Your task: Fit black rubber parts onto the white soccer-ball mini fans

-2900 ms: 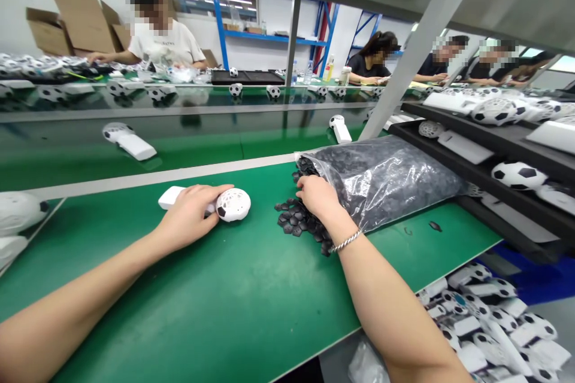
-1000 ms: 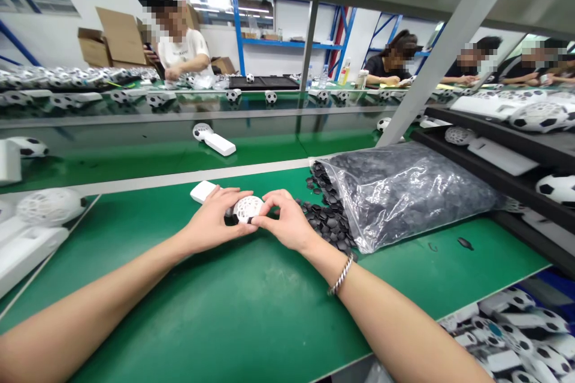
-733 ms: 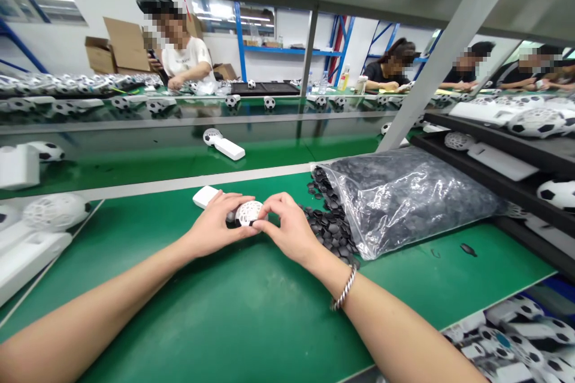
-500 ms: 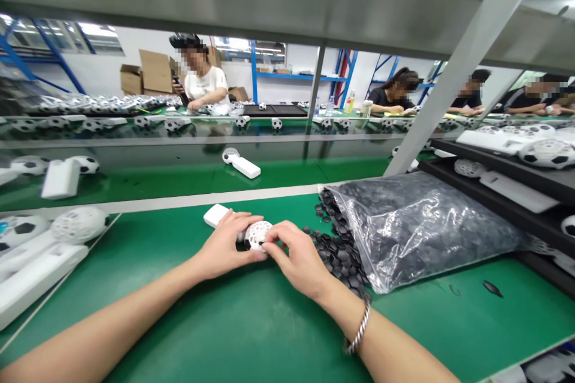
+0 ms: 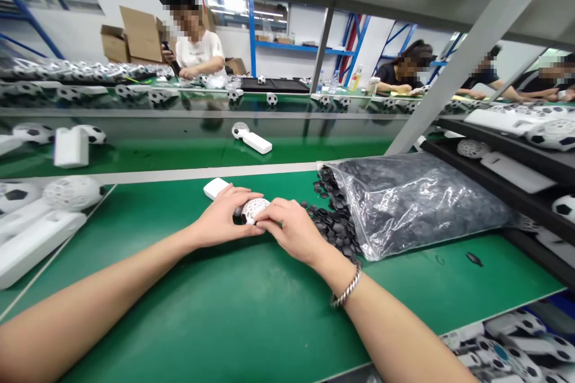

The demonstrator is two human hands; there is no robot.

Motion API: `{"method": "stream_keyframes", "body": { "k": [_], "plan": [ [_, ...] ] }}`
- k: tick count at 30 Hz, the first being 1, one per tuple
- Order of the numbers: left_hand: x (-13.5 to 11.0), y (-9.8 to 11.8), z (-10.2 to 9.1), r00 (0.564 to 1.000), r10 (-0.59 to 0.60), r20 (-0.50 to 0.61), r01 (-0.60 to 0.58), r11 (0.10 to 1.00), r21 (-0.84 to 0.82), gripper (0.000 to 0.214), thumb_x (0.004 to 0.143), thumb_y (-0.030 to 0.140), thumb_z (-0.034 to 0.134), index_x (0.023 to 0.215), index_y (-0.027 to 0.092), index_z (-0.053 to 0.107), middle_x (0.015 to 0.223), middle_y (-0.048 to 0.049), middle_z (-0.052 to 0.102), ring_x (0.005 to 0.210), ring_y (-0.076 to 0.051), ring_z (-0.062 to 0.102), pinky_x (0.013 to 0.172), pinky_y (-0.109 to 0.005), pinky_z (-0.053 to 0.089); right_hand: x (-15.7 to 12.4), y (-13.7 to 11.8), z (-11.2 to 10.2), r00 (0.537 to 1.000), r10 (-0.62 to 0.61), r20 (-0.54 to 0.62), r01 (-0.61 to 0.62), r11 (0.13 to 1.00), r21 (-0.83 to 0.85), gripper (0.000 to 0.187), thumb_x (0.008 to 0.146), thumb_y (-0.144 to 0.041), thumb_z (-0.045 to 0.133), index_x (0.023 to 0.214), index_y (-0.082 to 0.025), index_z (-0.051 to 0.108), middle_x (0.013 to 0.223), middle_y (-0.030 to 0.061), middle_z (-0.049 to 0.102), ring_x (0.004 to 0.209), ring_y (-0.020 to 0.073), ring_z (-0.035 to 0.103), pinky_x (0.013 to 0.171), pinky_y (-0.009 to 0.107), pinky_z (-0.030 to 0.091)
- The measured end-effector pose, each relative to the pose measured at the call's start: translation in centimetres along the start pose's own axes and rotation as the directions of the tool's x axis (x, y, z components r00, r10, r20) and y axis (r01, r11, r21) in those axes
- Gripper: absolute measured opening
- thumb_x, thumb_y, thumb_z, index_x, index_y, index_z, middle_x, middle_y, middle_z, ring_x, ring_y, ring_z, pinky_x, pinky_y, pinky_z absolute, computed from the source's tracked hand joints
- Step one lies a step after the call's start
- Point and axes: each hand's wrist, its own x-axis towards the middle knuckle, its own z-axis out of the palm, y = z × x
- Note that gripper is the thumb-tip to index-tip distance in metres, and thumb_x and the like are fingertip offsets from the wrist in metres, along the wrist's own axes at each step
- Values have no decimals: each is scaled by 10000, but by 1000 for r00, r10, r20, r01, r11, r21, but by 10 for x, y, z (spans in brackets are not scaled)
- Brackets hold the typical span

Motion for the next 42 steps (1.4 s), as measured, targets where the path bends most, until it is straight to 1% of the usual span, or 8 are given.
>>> {"method": "stream_keyframes", "body": {
  "k": [6,12,17,22,30,37,40,42],
  "plan": [
    [-2,3,1,998,-51,-30,51,999,-18,582,640,547,628,1123,239,522,1094,-40,568,1114,-247,422,1037,-491,134,-1,9,5,988,127,-91,-110,979,169,151,755,-213,618,887,-202,548,917,27,567,901,161,534,791,301,447],
    [-1,9,0,996,-75,-55,73,997,-27,481,646,467,650,1057,235,556,971,-25,583,972,-221,495,1019,-465,203,-2,10,16,975,208,74,-220,893,393,325,831,-252,512,1137,-229,406,1122,43,531,1026,145,518,839,291,458],
    [0,5,0,1000,7,8,-7,999,-41,612,651,526,624,1153,210,472,1089,-64,548,1073,-244,452,1047,-467,155,0,19,-13,941,333,55,-335,942,32,237,824,-375,511,973,-191,519,984,54,574,880,156,571,779,304,454],
    [0,4,-5,997,-20,73,23,999,-33,614,653,583,597,1141,227,491,1211,-77,507,1263,-307,259,1055,-533,41,-8,46,-45,812,583,-30,-514,688,-512,231,734,-378,604,835,-177,552,858,63,579,739,178,573,611,271,415],
    [-9,22,-2,971,-202,125,225,952,-207,802,624,569,628,1283,193,365,1332,-95,390,1319,-339,11,1039,-543,170,-6,58,-43,799,593,96,-486,731,-479,75,750,-271,528,783,-227,578,741,0,628,680,168,586,592,263,398],
    [-5,1,-22,956,-51,289,154,926,-346,681,628,372,691,1237,227,421,1430,-112,185,1329,-265,93,1059,-421,210,-11,62,-53,798,595,97,-512,753,-414,112,653,-233,567,759,-246,601,685,-22,642,626,171,593,550,263,414],
    [-5,1,-22,969,-77,233,161,916,-367,646,621,381,698,1196,227,445,1415,-124,214,1313,-275,174,1046,-412,240,-13,61,-52,797,601,67,-522,739,-425,100,661,-207,540,736,-234,602,681,-3,644,624,185,595,558,281,425],
    [-6,4,-18,978,-106,178,167,912,-376,601,638,385,685,1168,221,454,1400,-122,246,1306,-273,200,1039,-404,255,-12,54,-48,843,532,75,-473,801,-367,134,701,-207,508,780,-234,612,764,14,651,694,190,600,633,295,448]
  ]
}}
